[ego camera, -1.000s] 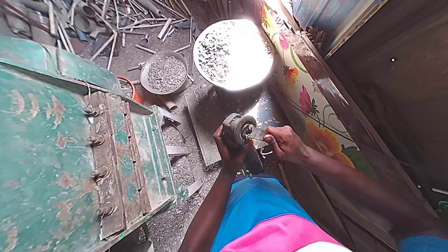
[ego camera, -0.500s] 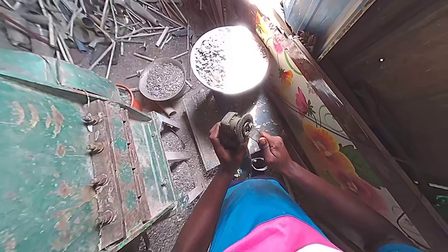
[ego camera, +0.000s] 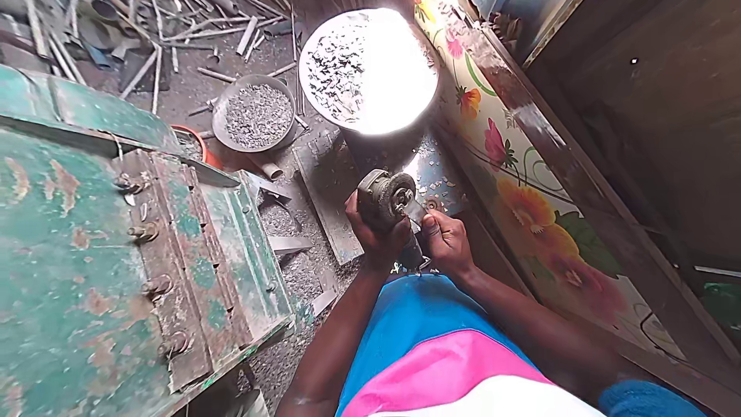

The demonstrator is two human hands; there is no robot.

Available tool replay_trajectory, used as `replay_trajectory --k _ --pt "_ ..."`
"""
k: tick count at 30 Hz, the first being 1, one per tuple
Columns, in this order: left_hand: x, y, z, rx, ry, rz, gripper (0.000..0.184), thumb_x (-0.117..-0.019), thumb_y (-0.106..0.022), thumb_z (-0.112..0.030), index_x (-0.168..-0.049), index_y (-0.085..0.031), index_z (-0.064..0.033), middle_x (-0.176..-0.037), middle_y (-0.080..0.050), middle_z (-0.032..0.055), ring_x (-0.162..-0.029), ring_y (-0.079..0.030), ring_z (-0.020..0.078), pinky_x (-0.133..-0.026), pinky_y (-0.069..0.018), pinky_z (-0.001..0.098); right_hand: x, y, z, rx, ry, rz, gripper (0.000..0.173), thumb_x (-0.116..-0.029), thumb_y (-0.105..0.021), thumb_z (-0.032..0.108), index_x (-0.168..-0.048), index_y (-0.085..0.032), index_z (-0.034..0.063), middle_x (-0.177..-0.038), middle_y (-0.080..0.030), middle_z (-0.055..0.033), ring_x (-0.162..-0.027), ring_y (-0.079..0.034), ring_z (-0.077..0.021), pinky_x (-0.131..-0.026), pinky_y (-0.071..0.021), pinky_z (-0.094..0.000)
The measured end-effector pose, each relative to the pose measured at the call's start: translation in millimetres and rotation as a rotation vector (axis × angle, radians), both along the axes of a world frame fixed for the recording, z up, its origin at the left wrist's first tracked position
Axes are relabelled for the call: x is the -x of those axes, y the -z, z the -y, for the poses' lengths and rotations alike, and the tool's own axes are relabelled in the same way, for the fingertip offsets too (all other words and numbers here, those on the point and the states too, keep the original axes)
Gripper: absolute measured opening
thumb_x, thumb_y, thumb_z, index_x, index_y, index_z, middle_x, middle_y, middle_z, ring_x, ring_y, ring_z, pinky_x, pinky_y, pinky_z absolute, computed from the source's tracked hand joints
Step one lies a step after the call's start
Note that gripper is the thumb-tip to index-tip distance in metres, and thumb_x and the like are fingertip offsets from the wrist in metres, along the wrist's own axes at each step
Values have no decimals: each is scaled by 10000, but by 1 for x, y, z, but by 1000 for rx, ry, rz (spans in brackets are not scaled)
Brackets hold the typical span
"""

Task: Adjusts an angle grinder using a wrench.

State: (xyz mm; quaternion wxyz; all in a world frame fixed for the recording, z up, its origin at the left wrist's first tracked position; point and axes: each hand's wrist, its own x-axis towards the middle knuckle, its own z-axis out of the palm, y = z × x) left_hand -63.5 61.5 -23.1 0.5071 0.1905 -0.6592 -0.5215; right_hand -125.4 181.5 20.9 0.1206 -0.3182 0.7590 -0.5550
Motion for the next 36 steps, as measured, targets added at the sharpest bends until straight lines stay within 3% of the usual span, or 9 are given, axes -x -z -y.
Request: replay_trajectory --k 11,16,19,21,23,27,29,33,36 --pt "-12 7 -10 -38 -69 86 1062 -729 -848 -355 -1471 -219 71 -1321 -563 80 -1187 -598 33 -1028 -518 260 -27 3 5 -77 104 46 454 -1061 -420 345 -676 -560 152 -570 -472 86 -528 -468 -10 -528 -393 -248" --pt "-19 6 -6 -229 -30 42 1087 -691 -887 -373 -1425 -233 91 -1242 -627 109 -1121 -661 131 -960 -580 341 -36 -12 11 -120 87 -56 507 -1079 -401 418 -707 -582 125 -559 -494 30 -501 -494 -72 -476 -386 -287" --pt "-22 3 -7 -269 -22 61 1113 -700 -894 -431 -1387 -229 140 -1207 -581 68 -1108 -615 46 -980 -534 260 -32 -27 4 -147 -31 -112 531 -1096 -370 444 -760 -596 102 -570 -489 6 -502 -504 -110 -463 -396 -302" --pt "-24 3 -3 -216 -45 22 1041 -649 -928 -396 -1310 -290 92 -1133 -596 16 -1041 -621 -12 -938 -543 219 -20 -37 -4 -181 -206 -158 553 -1106 -322 465 -785 -573 90 -567 -459 -3 -499 -499 -137 -459 -394 -323" --pt "-27 4 5 -91 -14 17 997 -685 -909 -378 -1316 -319 120 -1141 -592 61 -1058 -608 4 -957 -519 229 -1 -45 -12 -158 -406 -211 549 -1105 -332 467 -783 -550 79 -552 -437 -7 -482 -486 -149 -448 -384 -334" --pt "-17 -35 6 -222 142 -8 887 -697 -927 -299 -1319 -405 57 -1176 -670 104 -1083 -692 163 -948 -599 360 22 -53 -18 185 -719 176 459 -1117 -412 342 -815 -584 43 -598 -549 -3 -525 -565 -51 -498 -487 -230" --pt "-18 -45 7 -135 214 -23 874 -730 -913 -382 -1347 -417 -10 -1225 -657 71 -1128 -674 148 -977 -585 363 16 -59 -23 245 -766 371 434 -1125 -387 344 -892 -586 36 -670 -571 5 -574 -584 -24 -543 -522 -198" --pt "-22 -49 2 -88 393 -88 801 -817 -862 -311 -1467 -404 -218 -1390 -569 -1 -1247 -602 144 -1053 -533 364 0 -62 -33 333 -734 473 429 -1126 -368 374 -907 -564 61 -694 -475 42 -581 -423 26 -539 -362 -139" --pt "-23 -52 -5 -56 399 -73 800 -815 -853 -316 -1474 -401 -279 -1398 -555 -46 -1260 -577 111 -1069 -507 327 -6 -59 -41 334 -723 493 434 -1118 -374 401 -924 -571 67 -704 -481 39 -590 -429 35 -542 -366 -128"
